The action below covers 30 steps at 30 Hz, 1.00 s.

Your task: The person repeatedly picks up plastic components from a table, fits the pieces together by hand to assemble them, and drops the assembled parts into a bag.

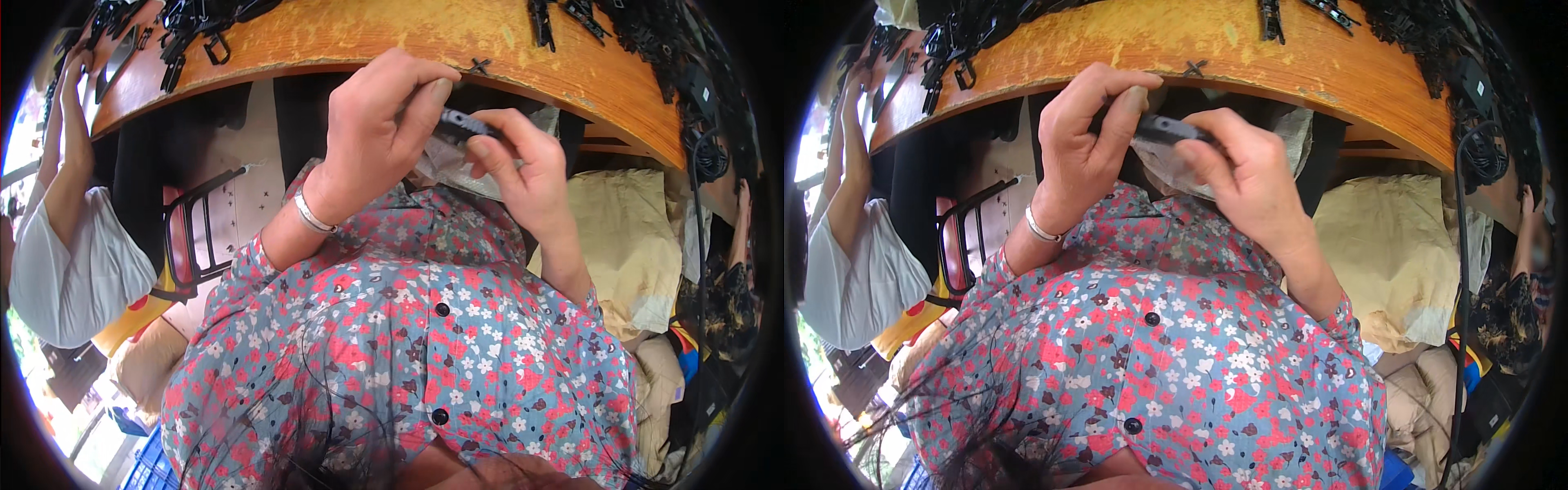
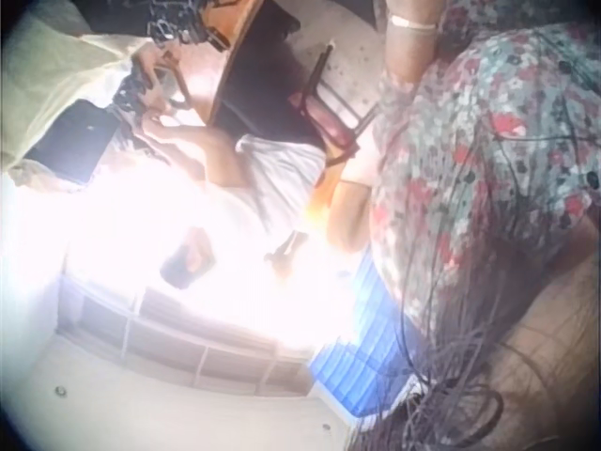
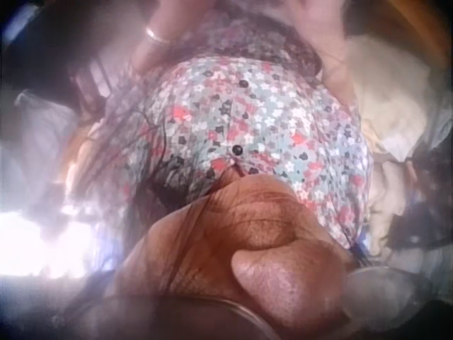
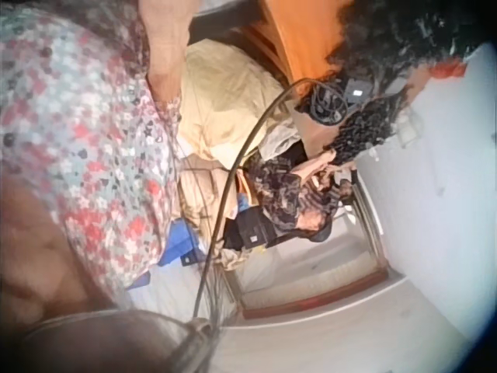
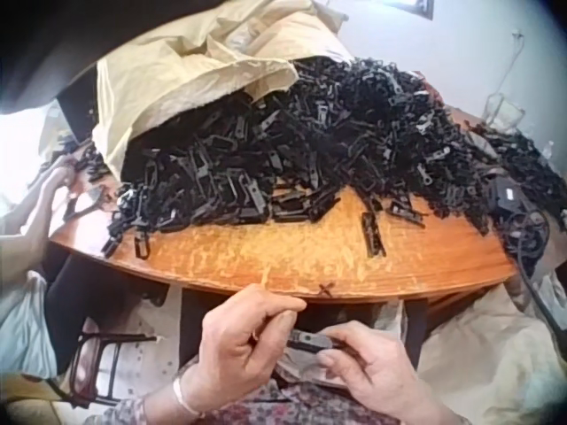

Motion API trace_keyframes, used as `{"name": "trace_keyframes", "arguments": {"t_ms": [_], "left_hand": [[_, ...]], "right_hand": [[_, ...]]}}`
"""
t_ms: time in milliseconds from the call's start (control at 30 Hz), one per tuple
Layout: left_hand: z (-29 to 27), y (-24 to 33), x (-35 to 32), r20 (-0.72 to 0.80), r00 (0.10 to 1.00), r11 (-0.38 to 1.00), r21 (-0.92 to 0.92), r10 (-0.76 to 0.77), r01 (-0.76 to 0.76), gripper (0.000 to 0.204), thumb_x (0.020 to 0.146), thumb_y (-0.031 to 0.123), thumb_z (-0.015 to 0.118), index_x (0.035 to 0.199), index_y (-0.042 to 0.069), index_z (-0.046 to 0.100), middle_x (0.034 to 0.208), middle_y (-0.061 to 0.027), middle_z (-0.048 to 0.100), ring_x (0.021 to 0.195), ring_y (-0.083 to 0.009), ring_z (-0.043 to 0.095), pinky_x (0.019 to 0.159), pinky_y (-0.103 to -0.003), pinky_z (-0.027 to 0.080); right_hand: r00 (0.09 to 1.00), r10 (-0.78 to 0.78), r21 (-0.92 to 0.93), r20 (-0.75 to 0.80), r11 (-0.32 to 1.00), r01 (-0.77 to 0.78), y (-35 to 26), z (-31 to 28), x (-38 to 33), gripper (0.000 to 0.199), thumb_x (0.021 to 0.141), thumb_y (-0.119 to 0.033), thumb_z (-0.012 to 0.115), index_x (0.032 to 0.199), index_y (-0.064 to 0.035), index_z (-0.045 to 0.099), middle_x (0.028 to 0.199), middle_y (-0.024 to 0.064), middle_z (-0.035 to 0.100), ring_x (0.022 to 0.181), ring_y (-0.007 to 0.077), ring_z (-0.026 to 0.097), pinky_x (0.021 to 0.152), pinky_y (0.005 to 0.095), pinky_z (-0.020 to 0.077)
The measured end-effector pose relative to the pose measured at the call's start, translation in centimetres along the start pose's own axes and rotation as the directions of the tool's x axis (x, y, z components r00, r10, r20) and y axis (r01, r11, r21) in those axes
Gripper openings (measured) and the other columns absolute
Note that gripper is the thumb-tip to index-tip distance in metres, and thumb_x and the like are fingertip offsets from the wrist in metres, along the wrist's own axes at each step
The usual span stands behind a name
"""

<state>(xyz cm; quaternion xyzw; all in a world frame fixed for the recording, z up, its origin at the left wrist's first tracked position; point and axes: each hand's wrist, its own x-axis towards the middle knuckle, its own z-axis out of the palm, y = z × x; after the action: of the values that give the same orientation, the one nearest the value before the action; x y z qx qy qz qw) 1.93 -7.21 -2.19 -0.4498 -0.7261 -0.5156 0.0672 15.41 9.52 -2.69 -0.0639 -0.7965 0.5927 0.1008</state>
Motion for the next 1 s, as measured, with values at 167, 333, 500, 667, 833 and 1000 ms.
{"name": "trace_keyframes", "arguments": {"t_ms": [167, 333, 500, 667, 833, 1000], "left_hand": [[-0.5, 0.2, -0.1, 0.015, 0.998, 0.998, -0.006, -0.054, 0.055, 0.013, 0.1, 0.001, 0.064, 0.109, -0.001, 0.075, 0.09, -0.0064, 0.071, 0.081, -0.0121, 0.07, 0.072, -0.024, 0.053], [-1.0, 1.2, -0.2, 0.02, 0.998, 0.995, -0.071, -0.062, 0.063, 0.014, 0.098, 0.001, 0.067, 0.111, -0.003, 0.073, 0.091, -0.0066, 0.071, 0.082, -0.0129, 0.07, 0.075, -0.024, 0.054], [-4.4, 4.2, -0.3, 0.012, 0.986, 0.883, -0.447, 0.163, -0.141, 0.058, 0.093, 0.01, 0.077, 0.141, -0.011, 0.05, 0.102, -0.0162, 0.068, 0.089, -0.0221, 0.068, 0.077, -0.032, 0.054], [-10.4, 12.4, -3.9, -0.268, 0.963, 0.998, -0.064, -0.01, -0.007, 0.067, 0.082, 0.049, 0.085, 0.131, 0.009, 0.061, 0.112, -0.0133, 0.069, 0.104, -0.0276, 0.059, 0.093, -0.044, 0.048], [-16.7, 12.9, -9.7, -0.335, 0.939, 0.992, -0.061, 0.085, -0.111, 0.067, 0.083, 0.05, 0.084, 0.131, 0.01, 0.061, 0.113, -0.0133, 0.069, 0.105, -0.0275, 0.058, 0.094, -0.044, 0.048], [-15.0, 14.6, -10.1, -0.425, 0.888, 0.977, -0.035, 0.175, -0.209, 0.066, 0.084, 0.051, 0.082, 0.131, 0.01, 0.061, 0.113, -0.0134, 0.069, 0.105, -0.0274, 0.058, 0.094, -0.044, 0.048]], "right_hand": [[0.997, -0.028, -0.224, -0.068, 0.975, 0.012, 2.4, -1.4, -0.4, 0.023, 0.099, -0.01, 0.073, 0.119, -0.0002, 0.068, 0.084, 0.0114, 0.071, 0.07, 0.0162, 0.072, 0.062, 0.0289, 0.0545], [0.985, -0.048, -0.362, -0.165, 0.932, -0.015, 4.9, -1.2, -0.9, 0.028, 0.097, -0.004, 0.072, 0.125, -0.004, 0.067, 0.087, 0.012, 0.073, 0.072, 0.0165, 0.072, 0.06, 0.0292, 0.0539], [0.97, -0.23, -0.197, -0.077, 0.957, 0.211, -1.6, -2.2, -2.7, 0.028, 0.091, 0.004, 0.071, 0.119, 0.0003, 0.071, 0.092, 0.0105, 0.076, 0.072, 0.018, 0.072, 0.061, 0.0295, 0.0545], [0.584, -0.801, 0.02, 0.134, 0.591, 0.806, -9.4, -5.4, -5.6, 0.027, 0.083, -0.004, 0.078, 0.11, 0.0008, 0.074, 0.088, 0.012, 0.076, 0.073, 0.0213, 0.072, 0.061, 0.0309, 0.0581], [0.714, -0.697, 0.077, 0.057, 0.716, 0.693, -14.6, -4.6, -8.6, 0.044, 0.112, -0.041, 0.038, 0.141, -0.0115, 0.052, 0.118, 0.0167, 0.067, 0.075, 0.0335, 0.069, 0.067, 0.0518, 0.0597], [0.819, -0.561, 0.039, 0.124, 0.827, 0.561, -19.1, -3.8, -10.2, 0.031, 0.11, -0.032, 0.044, 0.128, -0.0093, 0.054, 0.104, 0.0122, 0.062, 0.074, 0.0313, 0.068, 0.064, 0.0485, 0.0573]]}}
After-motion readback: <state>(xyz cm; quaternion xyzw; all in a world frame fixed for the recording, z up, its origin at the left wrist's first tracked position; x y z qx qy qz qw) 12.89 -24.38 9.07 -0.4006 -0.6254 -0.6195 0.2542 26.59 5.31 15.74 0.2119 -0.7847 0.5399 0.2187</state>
